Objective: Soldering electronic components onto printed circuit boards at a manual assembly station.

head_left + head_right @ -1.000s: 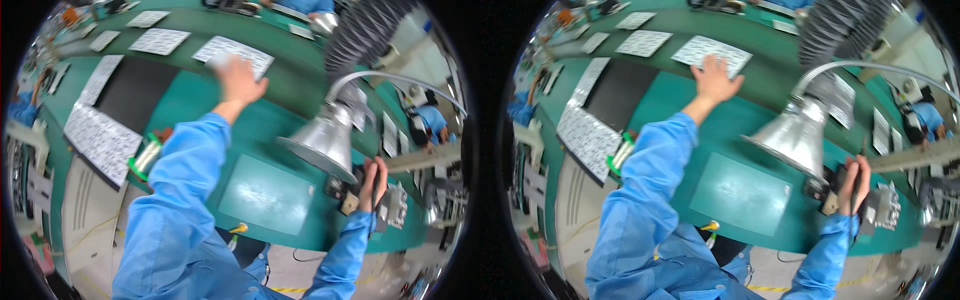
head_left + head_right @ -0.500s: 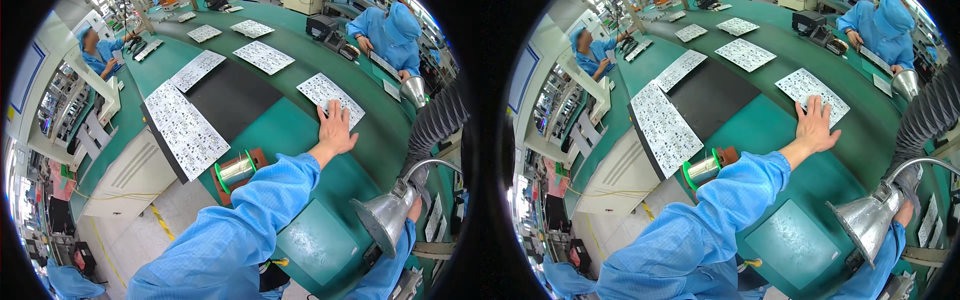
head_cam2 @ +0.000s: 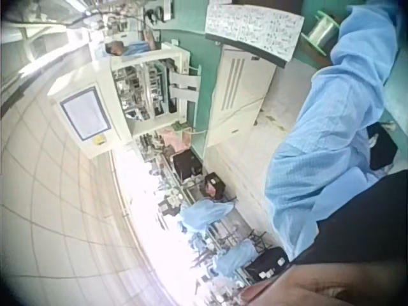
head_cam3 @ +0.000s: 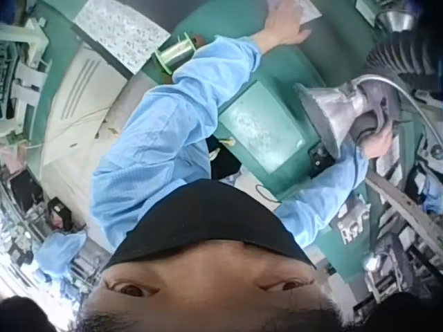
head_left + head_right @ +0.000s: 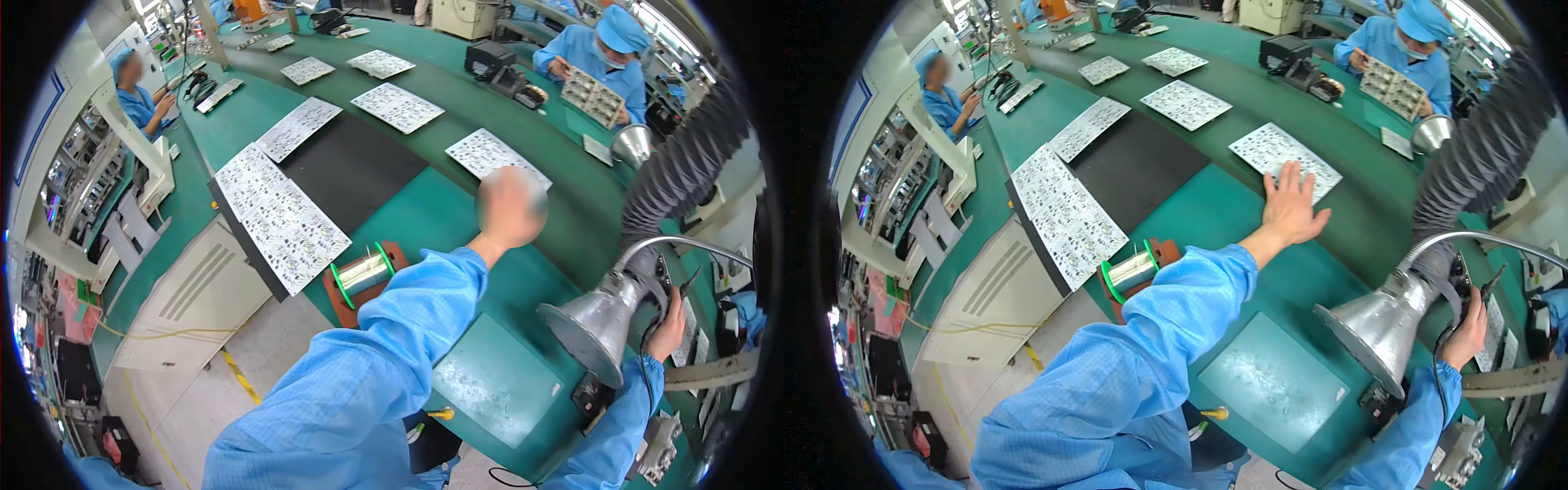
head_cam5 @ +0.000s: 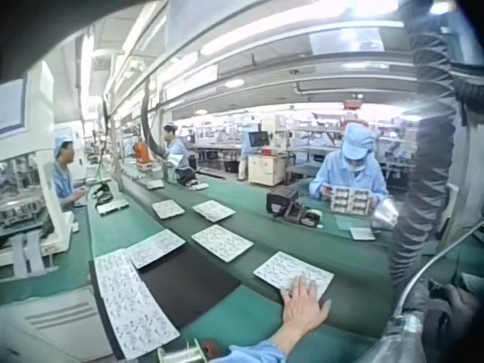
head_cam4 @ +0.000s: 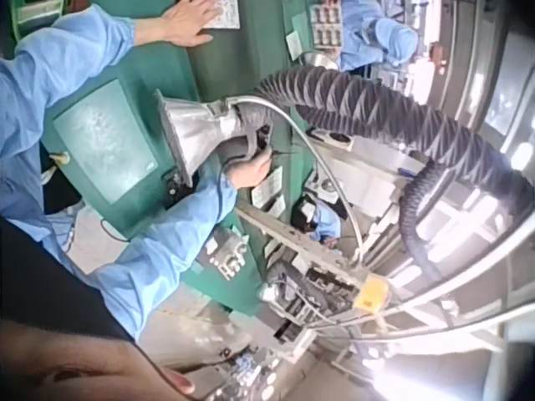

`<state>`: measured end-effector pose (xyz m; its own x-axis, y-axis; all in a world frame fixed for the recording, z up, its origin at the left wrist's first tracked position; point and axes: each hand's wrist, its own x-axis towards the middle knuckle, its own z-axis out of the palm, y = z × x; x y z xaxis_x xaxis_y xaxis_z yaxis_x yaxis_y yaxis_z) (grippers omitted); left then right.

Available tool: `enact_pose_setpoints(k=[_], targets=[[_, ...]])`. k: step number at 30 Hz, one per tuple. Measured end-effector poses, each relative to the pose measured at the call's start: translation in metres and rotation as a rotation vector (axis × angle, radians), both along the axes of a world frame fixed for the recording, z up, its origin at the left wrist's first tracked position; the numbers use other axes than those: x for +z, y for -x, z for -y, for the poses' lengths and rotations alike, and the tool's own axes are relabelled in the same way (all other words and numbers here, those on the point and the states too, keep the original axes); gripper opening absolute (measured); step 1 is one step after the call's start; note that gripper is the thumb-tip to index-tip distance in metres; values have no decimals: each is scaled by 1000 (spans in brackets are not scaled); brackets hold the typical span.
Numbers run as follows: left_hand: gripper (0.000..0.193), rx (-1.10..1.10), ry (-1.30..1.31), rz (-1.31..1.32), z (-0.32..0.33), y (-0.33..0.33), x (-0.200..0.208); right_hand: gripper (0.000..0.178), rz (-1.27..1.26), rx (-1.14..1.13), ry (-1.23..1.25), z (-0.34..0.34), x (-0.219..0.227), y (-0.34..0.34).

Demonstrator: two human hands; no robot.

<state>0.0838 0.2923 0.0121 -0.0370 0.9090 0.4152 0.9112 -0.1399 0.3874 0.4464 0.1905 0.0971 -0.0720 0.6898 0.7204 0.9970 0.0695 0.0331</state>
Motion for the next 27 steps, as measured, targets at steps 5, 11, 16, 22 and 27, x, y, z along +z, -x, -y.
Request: enact_pose_setpoints(k=[5,11,16,22,27], targets=[[76,35,46,162,17,-8,8,45,-63,-47,-146,45,34,-3],[71,-113,-182,141,45,-21,59,24,-129,89,-350,70,45,-34],[63,-295,-579,381,105,-12,129,21,-264,133,-572,131,83,9],[68,-884,-666,544,244,5,194,34,-92,-66,-567,268,129,40],[77,-1073,-430,676,297,-7,173,25,-371,178,-567,302,134,95]])
